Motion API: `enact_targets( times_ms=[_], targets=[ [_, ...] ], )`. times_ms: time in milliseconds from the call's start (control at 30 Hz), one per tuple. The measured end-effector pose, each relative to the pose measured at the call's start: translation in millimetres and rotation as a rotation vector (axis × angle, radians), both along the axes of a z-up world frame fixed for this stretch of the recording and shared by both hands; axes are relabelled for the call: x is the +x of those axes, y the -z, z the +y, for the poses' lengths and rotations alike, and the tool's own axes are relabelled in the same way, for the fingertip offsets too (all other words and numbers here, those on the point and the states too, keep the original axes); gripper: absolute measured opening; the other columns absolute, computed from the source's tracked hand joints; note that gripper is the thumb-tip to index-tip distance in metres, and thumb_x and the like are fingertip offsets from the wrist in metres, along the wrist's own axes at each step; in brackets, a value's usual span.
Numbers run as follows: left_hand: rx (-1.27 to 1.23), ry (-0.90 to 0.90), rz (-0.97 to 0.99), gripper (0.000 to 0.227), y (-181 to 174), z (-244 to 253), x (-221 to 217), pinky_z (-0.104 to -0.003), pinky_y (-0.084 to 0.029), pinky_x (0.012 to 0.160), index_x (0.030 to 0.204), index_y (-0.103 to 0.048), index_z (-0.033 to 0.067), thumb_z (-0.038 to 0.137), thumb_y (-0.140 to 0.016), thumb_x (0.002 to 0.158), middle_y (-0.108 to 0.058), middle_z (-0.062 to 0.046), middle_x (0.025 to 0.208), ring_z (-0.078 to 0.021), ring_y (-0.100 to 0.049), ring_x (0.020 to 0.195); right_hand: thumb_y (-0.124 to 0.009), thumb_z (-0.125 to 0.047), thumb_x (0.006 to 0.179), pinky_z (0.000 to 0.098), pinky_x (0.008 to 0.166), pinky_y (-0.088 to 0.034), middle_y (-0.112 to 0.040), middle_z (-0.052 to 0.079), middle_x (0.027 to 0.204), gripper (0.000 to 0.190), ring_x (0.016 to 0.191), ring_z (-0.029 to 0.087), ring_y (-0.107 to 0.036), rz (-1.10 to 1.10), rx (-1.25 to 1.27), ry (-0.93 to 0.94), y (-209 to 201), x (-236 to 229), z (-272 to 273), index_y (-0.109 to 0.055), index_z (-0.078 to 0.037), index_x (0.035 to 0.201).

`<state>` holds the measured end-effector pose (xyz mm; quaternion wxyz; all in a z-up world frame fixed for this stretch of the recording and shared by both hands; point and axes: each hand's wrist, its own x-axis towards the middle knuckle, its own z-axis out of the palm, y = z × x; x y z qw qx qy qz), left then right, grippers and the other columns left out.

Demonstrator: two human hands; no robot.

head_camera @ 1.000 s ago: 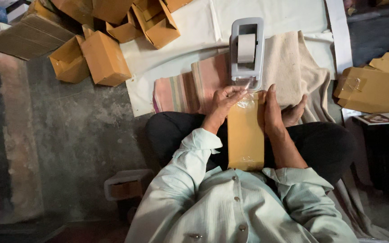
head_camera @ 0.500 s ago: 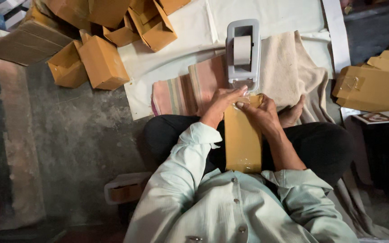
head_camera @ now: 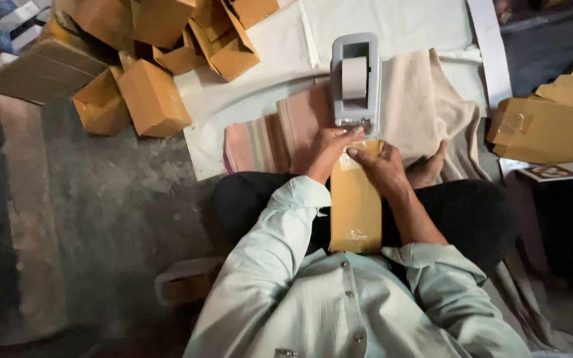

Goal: The person sits on the floor and repeatedly folds the flaps of small cardboard boxes, then uses a tape dispenser to apply clear packing tape across the seams. Each sealed box is placed into a growing stack to the right.

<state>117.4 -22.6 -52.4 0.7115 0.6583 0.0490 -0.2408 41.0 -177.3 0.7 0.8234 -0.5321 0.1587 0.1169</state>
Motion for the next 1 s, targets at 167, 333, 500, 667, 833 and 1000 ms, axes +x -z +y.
enact_targets(
  times_ms=[167,333,500,667,833,1000],
  targets=[
    [-0.354,-0.154,0.193,0.027,-12,11,-41,-0.029,-0.057,0.076,0.102,-0.077,-0.0022,0.022,-0.07,0.091,-0.077,-0.006,0.095,-0.014,-0.073,0.082,-0.081,-0.011,0.081,0.032,0.066,-0.06,-0.073,0.01,0.099,0.04,0.081,0.016,-0.07,-0.141,-0.197,0.031,-1,-15,18,-0.065,0.004,0.114],
    [0.194,0.113,-1.025,0.025,-85,45,-81,-0.03,-0.056,0.096,0.125,-0.07,-0.0017,0.018,-0.064,0.112,-0.073,-0.009,0.119,-0.018,-0.07,0.109,-0.085,-0.019,0.077,0.0312,0.064,-0.059,-0.074,0.01,0.091,0.046,0.077,0.015,-0.071,-0.073,-0.428,-0.067,-28,-41,19,-0.06,0.001,0.11],
    [0.014,0.082,-0.137,0.032,-150,34,-122,-0.028,-0.056,0.081,0.121,-0.073,-0.0095,0.016,-0.072,0.103,-0.075,-0.012,0.106,-0.0135,-0.069,0.093,-0.091,-0.02,0.072,0.03,0.075,-0.059,-0.07,0.005,0.094,0.053,0.086,0.012,-0.068,-0.353,-0.428,0.012,-51,-86,9,-0.055,-0.002,0.107],
    [-0.031,0.037,-0.147,0.069,-174,38,-154,-0.03,-0.057,0.077,0.15,-0.043,0.0012,0.017,-0.075,0.09,-0.052,-0.01,0.121,-0.0154,-0.067,0.095,-0.095,-0.021,0.069,0.0257,0.075,-0.052,-0.061,0.001,0.091,0.056,0.086,0.009,-0.059,-0.335,-0.317,-0.085,-41,-131,13,-0.052,-0.004,0.1],
    [0.928,0.057,-1.206,0.057,-211,47,-164,-0.041,-0.054,0.101,0.151,-0.046,0.0104,0.032,-0.065,0.103,-0.053,-0.01,0.129,-0.0313,-0.066,0.107,-0.087,-0.028,0.078,0.0239,0.078,-0.051,-0.065,0.001,0.098,0.05,0.09,0.007,-0.06,-0.404,-0.131,-0.111,-27,-129,16,-0.058,-0.002,0.109],
    [0.905,0.59,-0.984,0.046,-214,42,-152,-0.048,-0.054,0.086,0.124,-0.053,0.001,0.041,-0.062,0.102,-0.061,-0.016,0.109,-0.0363,-0.068,0.096,-0.079,-0.032,0.081,0.0252,0.082,-0.05,-0.064,0.002,0.105,0.055,0.096,0.009,-0.059,-0.457,-0.161,-0.163,-19,-117,20,-0.058,-0.001,0.122]
  ],
)
